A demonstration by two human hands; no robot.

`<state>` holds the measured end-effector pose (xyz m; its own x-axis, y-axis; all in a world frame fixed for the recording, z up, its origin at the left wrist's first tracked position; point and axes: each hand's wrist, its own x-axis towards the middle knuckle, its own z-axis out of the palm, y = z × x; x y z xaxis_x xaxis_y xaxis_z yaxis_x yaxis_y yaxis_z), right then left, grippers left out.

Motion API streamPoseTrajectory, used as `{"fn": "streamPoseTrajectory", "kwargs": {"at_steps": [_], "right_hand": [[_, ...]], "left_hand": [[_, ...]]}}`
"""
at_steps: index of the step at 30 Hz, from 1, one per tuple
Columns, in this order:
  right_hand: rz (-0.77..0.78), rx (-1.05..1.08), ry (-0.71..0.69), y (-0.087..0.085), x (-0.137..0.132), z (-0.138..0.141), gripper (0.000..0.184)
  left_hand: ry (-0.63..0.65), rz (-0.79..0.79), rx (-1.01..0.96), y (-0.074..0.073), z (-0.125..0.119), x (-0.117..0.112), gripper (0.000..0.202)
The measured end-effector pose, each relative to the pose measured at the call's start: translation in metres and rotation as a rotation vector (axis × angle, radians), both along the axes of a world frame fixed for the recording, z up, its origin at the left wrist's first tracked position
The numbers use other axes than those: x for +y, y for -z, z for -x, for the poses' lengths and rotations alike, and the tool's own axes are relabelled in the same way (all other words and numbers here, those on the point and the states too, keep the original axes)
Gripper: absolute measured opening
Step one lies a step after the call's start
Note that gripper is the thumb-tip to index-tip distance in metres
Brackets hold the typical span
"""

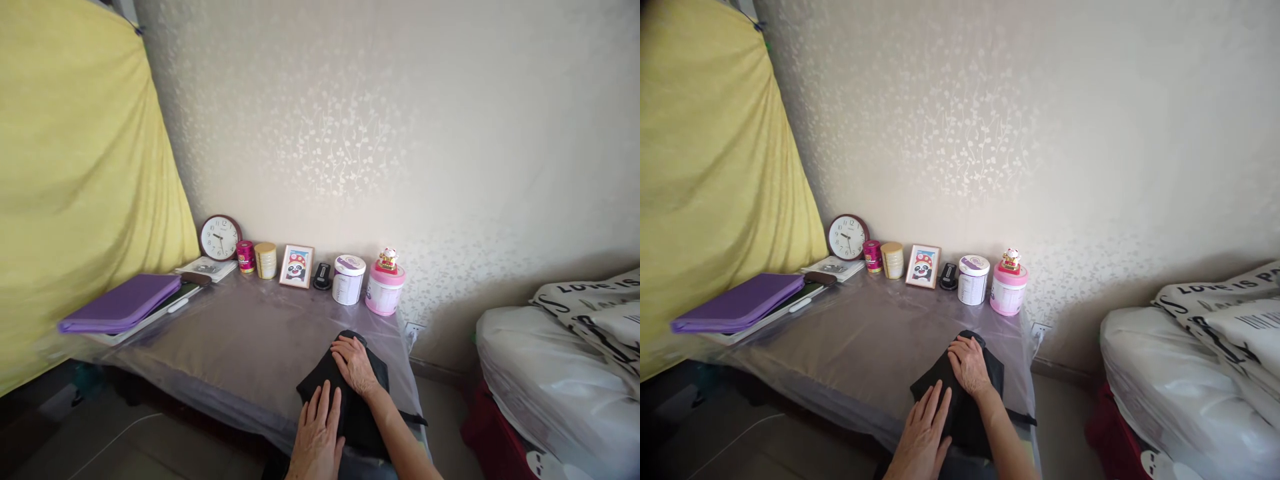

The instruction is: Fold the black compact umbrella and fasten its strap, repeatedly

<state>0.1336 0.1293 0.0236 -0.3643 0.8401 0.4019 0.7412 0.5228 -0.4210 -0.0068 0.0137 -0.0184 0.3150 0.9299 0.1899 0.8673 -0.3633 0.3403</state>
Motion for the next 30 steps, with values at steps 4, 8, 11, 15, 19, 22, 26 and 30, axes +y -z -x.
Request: {"fn": "streamPoseTrajectory", "kwargs": {"at_steps": [4, 8, 11, 15, 19, 22, 26, 30], "right_hand": [[0.068, 0.018, 0.056, -0.002, 0.023, -0.004, 0.025], [0.133, 0.107, 0.136, 0.0, 0.042, -0.007, 0.022], [0.138, 0.164, 0.225, 0.003, 0.05, -0.013, 0.023], [0.156, 0.262, 0.444, 0.005, 0.04, -0.037, 0.034], [0.168, 0.33, 0.624, 0.007, 0.003, -0.071, 0.038], [0.208, 0.353, 0.696, 0.013, -0.028, -0.088, 0.033], [0.333, 0.411, 0.691, 0.026, -0.052, -0.095, 0.027], [0.419, 0.509, 0.666, 0.03, -0.055, -0.094, 0.026]], "left_hand": [[0.011, 0.034, -0.033, 0.0, 0.001, -0.001, 0.066], [-0.038, 0.131, -0.04, -0.003, -0.001, -0.001, 0.063], [-0.049, 0.174, -0.047, -0.008, -0.004, -0.001, 0.061], [-0.073, 0.191, -0.015, -0.015, -0.007, -0.006, 0.062], [-0.081, 0.16, -0.02, -0.018, -0.006, -0.009, 0.063], [-0.066, 0.128, -0.037, -0.017, -0.004, -0.009, 0.063], [-0.057, 0.109, -0.074, -0.014, 0.0, -0.006, 0.059], [-0.065, 0.126, -0.116, -0.015, 0.002, -0.002, 0.057]]}}
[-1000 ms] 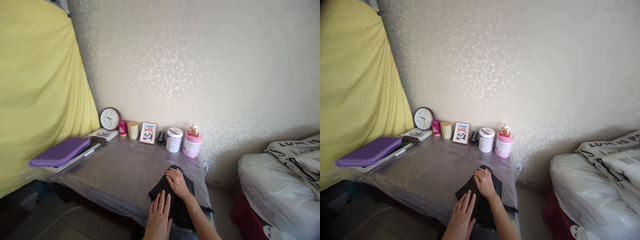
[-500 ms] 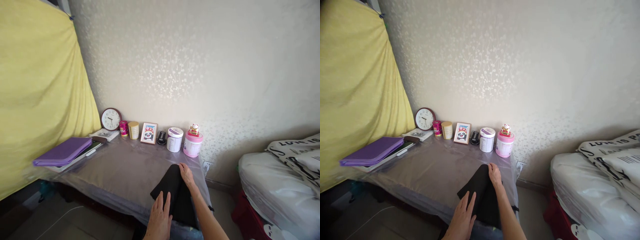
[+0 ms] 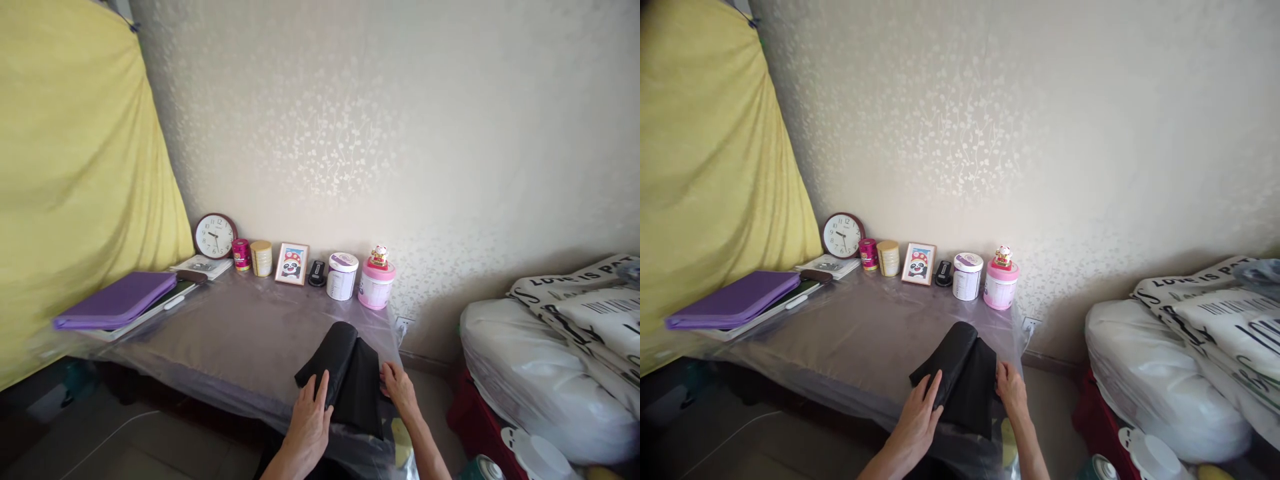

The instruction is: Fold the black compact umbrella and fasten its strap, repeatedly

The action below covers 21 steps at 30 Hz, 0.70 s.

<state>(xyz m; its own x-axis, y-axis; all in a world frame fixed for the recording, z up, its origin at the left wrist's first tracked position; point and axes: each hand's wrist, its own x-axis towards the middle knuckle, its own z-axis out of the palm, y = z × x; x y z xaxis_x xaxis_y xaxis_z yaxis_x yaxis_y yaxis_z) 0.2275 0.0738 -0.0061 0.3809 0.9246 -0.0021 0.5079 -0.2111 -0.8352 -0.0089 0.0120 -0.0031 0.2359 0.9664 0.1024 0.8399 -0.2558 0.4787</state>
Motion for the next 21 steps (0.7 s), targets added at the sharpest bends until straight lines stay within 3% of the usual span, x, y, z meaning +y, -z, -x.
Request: {"fn": "streamPoseTrajectory", "kwargs": {"at_steps": [4, 6, 14, 21], "right_hand": [[0.074, 0.142, 0.025, -0.006, 0.001, 0.003, 0.03], [0.084, 0.107, 0.037, -0.009, 0.001, 0.006, 0.035], [-0.075, -0.199, 0.054, -0.012, 0.01, 0.021, 0.039], [-0.16, -0.073, 0.087, -0.01, 0.002, 0.014, 0.041]], "left_hand": [[-0.007, 0.033, -0.047, 0.0, 0.002, 0.004, 0.056], [-0.017, 0.036, -0.05, 0.001, 0.002, 0.005, 0.056], [-0.023, -0.009, 0.007, 0.003, -0.002, 0.001, 0.056], [-0.069, -0.006, 0.043, 0.002, -0.008, -0.005, 0.055]]}}
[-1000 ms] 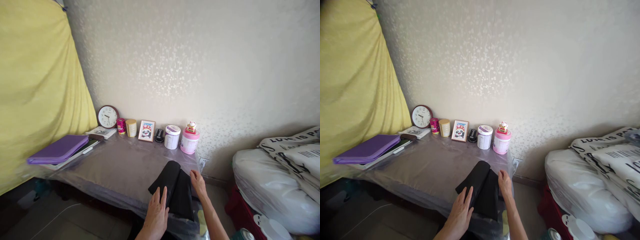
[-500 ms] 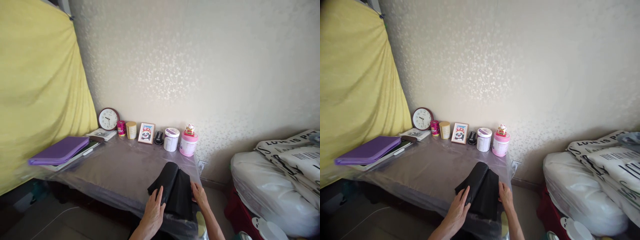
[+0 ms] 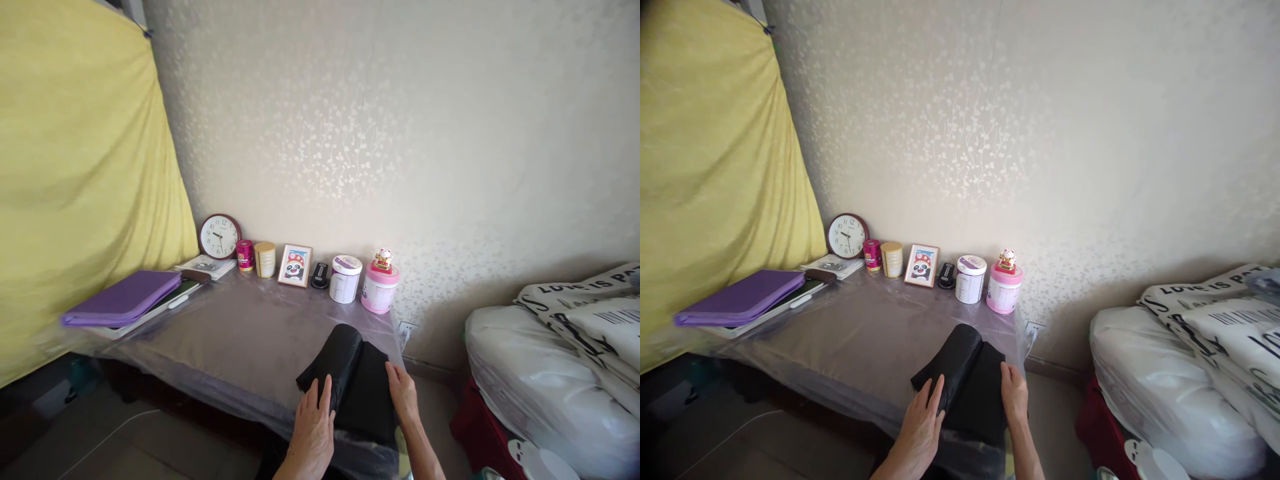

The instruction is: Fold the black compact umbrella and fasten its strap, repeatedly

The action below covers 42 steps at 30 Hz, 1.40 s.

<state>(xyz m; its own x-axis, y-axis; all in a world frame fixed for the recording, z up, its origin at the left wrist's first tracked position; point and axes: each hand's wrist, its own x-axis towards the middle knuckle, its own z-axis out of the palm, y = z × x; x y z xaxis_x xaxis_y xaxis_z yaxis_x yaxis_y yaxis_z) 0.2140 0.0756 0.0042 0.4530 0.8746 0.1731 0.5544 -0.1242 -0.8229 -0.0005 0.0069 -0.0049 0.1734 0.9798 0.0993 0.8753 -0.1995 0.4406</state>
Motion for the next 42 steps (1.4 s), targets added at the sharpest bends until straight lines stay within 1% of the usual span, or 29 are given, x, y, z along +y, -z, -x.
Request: {"fn": "streamPoseTrajectory", "kwargs": {"at_steps": [3, 7, 11, 15, 18, 21, 24, 26, 29, 31, 35, 38, 42], "right_hand": [[-0.035, 0.059, -0.003, -0.005, -0.002, 0.001, 0.045], [-0.04, 0.087, -0.017, -0.015, 0.004, 0.008, 0.049], [-0.059, 0.129, -0.075, -0.02, 0.009, 0.013, 0.053], [-0.118, 0.196, -0.116, -0.025, 0.011, 0.02, 0.055], [-0.163, 0.292, -0.113, -0.032, 0.015, 0.031, 0.053], [-0.171, 0.374, -0.122, -0.04, 0.021, 0.048, 0.052], [-0.15, 0.433, -0.174, -0.044, 0.03, 0.067, 0.058], [-0.137, 0.449, -0.192, -0.044, 0.036, 0.079, 0.06], [-0.121, 0.405, -0.215, -0.042, 0.044, 0.092, 0.06], [-0.101, 0.342, -0.242, -0.04, 0.047, 0.098, 0.059], [-0.049, 0.14, -0.285, -0.037, 0.053, 0.107, 0.053], [0.005, -0.045, -0.305, -0.036, 0.058, 0.111, 0.049], [0.099, -0.26, -0.292, -0.036, 0.062, 0.115, 0.049]], "left_hand": [[-0.01, 0.02, 0.023, -0.002, -0.002, -0.001, 0.056], [-0.008, 0.014, 0.04, -0.004, -0.002, -0.001, 0.056], [0.003, 0.009, 0.034, -0.003, -0.002, -0.001, 0.056], [-0.007, 0.02, 0.035, -0.005, -0.002, -0.002, 0.056], [-0.009, 0.054, 0.052, -0.008, -0.004, -0.002, 0.057], [-0.01, 0.074, 0.068, -0.009, -0.005, -0.002, 0.06], [-0.014, 0.064, 0.052, -0.005, -0.005, 0.0, 0.062], [-0.015, 0.05, 0.018, 0.0, -0.004, 0.001, 0.057], [-0.019, 0.015, -0.034, 0.011, -0.003, 0.002, 0.048], [-0.031, -0.019, -0.047, 0.018, -0.003, 0.003, 0.046], [-0.066, -0.063, -0.04, 0.028, -0.006, 0.006, 0.041], [-0.086, -0.061, -0.018, 0.029, -0.009, 0.007, 0.039], [-0.089, -0.052, -0.014, 0.02, -0.009, 0.005, 0.039]]}}
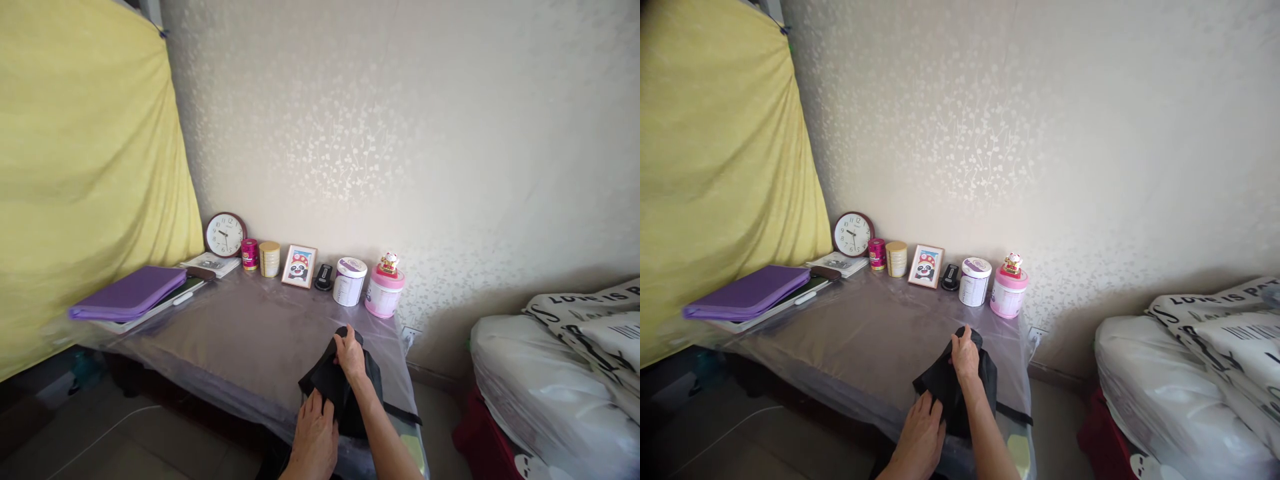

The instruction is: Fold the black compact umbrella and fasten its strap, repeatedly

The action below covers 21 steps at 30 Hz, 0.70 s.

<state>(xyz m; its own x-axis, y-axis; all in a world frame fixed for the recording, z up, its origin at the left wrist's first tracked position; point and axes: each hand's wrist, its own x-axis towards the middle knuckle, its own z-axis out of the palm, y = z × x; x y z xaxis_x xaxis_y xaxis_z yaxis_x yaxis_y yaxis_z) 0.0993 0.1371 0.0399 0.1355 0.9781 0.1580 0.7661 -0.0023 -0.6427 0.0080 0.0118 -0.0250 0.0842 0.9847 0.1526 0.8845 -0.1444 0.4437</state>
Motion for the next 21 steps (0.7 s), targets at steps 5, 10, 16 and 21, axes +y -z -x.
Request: {"fn": "streamPoseTrajectory", "kwargs": {"at_steps": [5, 10, 16, 21], "right_hand": [[0.016, -0.146, -0.012, 0.001, -0.002, 0.003, 0.049], [-0.019, -0.141, -0.077, 0.003, -0.007, 0.004, 0.045], [-0.084, -0.079, -0.228, 0.003, -0.015, 0.003, 0.033], [-0.17, 0.008, -0.348, 0.002, -0.026, -0.002, 0.026]], "left_hand": [[0.057, -0.06, 0.024, 0.002, 0.011, -0.003, 0.047], [-0.019, -0.334, -0.019, 0.003, 0.022, -0.011, 0.04], [0.198, -0.485, -0.051, -0.036, 0.007, -0.012, 0.023], [0.168, -0.377, -0.008, -0.034, 0.004, -0.003, 0.022]]}}
